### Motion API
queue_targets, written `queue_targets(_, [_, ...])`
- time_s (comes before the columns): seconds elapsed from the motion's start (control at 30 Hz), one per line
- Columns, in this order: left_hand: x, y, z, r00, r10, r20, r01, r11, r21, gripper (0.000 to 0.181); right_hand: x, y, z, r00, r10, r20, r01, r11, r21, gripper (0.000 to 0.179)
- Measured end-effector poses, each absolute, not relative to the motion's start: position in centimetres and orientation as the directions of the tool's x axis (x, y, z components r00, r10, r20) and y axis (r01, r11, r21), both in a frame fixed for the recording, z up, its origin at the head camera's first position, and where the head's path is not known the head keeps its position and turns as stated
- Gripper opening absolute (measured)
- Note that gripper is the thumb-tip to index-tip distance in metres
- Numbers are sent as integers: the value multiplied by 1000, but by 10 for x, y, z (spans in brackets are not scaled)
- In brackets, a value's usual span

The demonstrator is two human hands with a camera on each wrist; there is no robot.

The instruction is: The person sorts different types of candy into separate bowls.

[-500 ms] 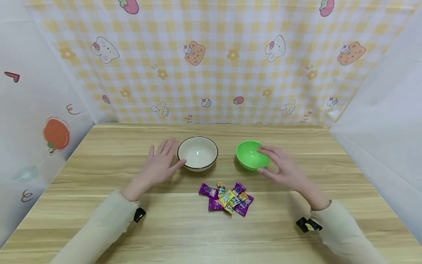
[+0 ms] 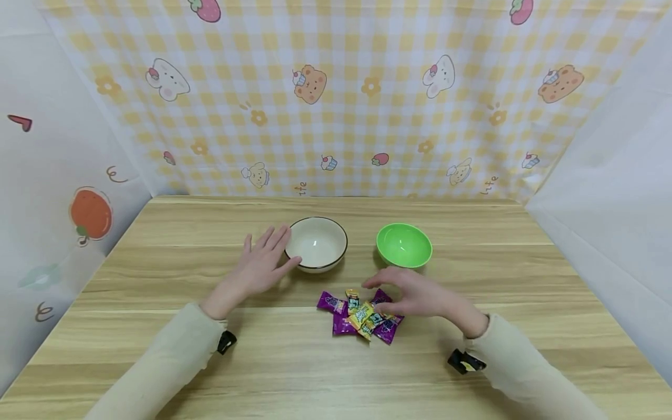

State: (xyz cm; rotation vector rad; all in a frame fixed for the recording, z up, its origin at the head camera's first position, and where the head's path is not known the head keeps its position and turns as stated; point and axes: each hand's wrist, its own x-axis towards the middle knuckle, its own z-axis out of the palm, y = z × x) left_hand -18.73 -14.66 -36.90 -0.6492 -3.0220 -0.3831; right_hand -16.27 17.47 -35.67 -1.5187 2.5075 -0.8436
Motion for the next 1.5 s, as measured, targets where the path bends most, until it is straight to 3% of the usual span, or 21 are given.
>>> queue_targets(0.27, [-187, -146, -370, -914, 396, 86, 405, 884, 234, 75, -161, 159, -366, -424, -902, 79, -813, 340, -472, 38])
queue_targets(0.6, [-186, -145, -368, -917, 391, 76, 398, 886, 239, 76, -160, 150, -372, -409, -912, 28, -841, 364, -401, 32])
queue_targets(0.87, [-186, -145, -368, -918, 391, 74, 397, 886, 239, 74, -163, 144, -378, -416, -909, 33, -830, 365, -422, 20])
queue_targets(1.23, [-185, -145, -366, -918, 391, 65, 394, 887, 240, 74, -171, 146, -375, -473, -876, 94, -755, 349, -555, 17])
queue_targets(1.5, [-186, -145, -366, -920, 387, 63, 390, 885, 256, 75, -185, 149, -367, -660, -750, 51, -550, 435, -713, 26])
